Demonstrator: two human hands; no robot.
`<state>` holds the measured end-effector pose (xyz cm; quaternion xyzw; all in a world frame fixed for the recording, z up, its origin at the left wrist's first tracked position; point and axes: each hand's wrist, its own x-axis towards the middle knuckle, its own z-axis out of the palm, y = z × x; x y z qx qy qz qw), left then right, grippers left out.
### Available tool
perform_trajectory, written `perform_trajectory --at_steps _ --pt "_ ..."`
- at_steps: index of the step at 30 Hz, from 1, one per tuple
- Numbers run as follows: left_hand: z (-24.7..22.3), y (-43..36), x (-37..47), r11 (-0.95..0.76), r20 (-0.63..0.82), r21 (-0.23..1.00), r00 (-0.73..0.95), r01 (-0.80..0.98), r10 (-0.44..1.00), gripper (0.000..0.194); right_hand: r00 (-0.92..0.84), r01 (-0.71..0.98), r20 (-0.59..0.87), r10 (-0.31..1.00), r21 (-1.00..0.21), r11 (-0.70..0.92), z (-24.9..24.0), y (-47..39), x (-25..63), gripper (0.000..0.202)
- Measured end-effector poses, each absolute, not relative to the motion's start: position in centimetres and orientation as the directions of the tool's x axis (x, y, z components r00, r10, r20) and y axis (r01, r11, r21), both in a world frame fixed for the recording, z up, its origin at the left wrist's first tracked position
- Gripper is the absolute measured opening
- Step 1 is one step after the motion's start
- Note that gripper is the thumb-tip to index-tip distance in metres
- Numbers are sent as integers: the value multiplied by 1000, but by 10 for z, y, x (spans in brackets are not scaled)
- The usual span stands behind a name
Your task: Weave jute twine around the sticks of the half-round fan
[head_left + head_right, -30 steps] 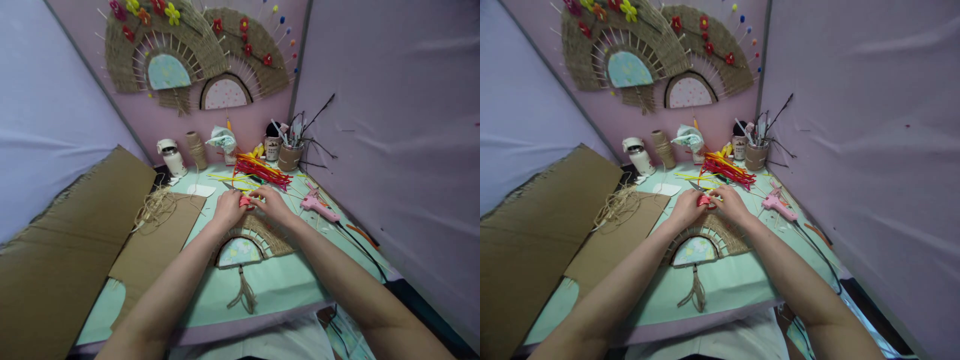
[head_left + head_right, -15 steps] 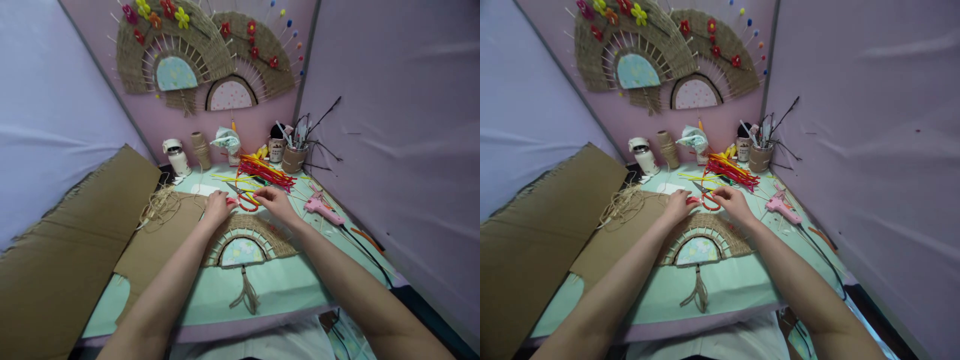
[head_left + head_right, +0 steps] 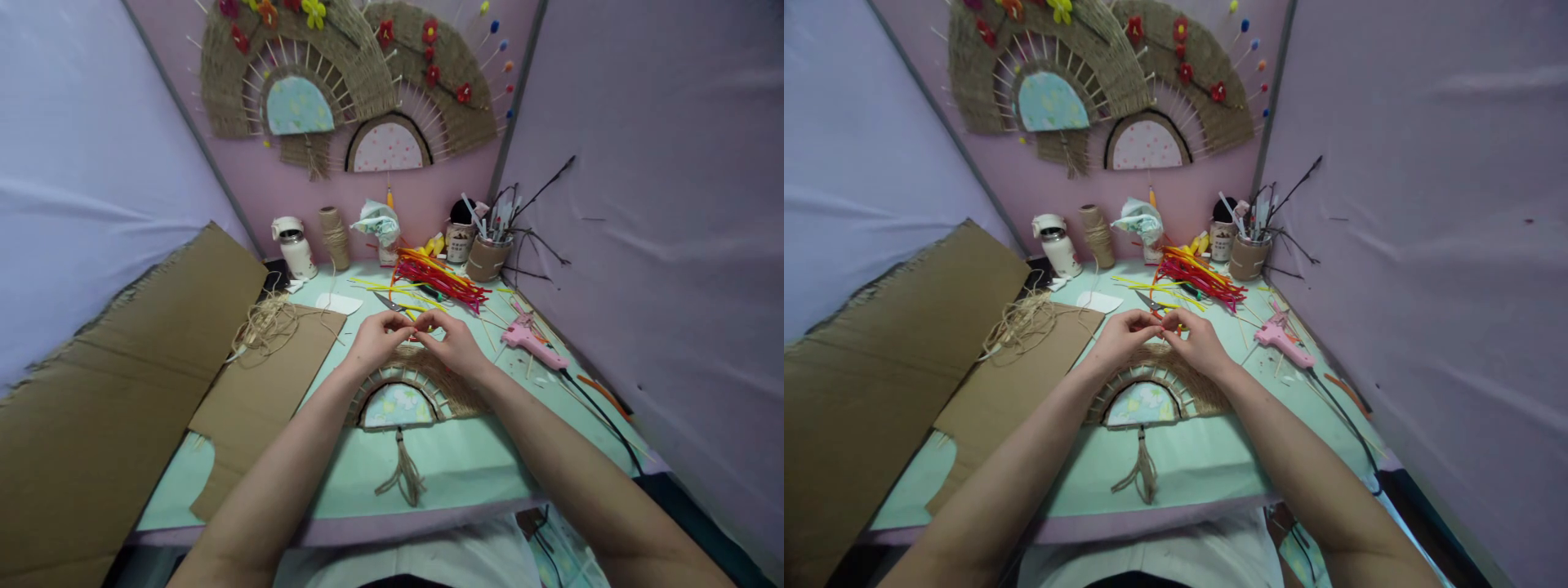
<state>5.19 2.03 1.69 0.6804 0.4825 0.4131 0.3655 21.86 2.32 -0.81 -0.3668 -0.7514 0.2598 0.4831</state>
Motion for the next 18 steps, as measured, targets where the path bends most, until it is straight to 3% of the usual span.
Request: perform_trajectory --at_steps 14,16,18 --pt "10 11 59 -226 181 900 153 372 972 6 -264 342 509 819 -745 573 -8 17 213 3" --pt "7 11 60 -247 214 891 126 382 969 5 -233 229 440 867 -842 489 -5 17 213 1" --pt "8 10 59 -250 241 902 70 351 968 3 -190 -4 320 928 -946 325 1 19 215 5"
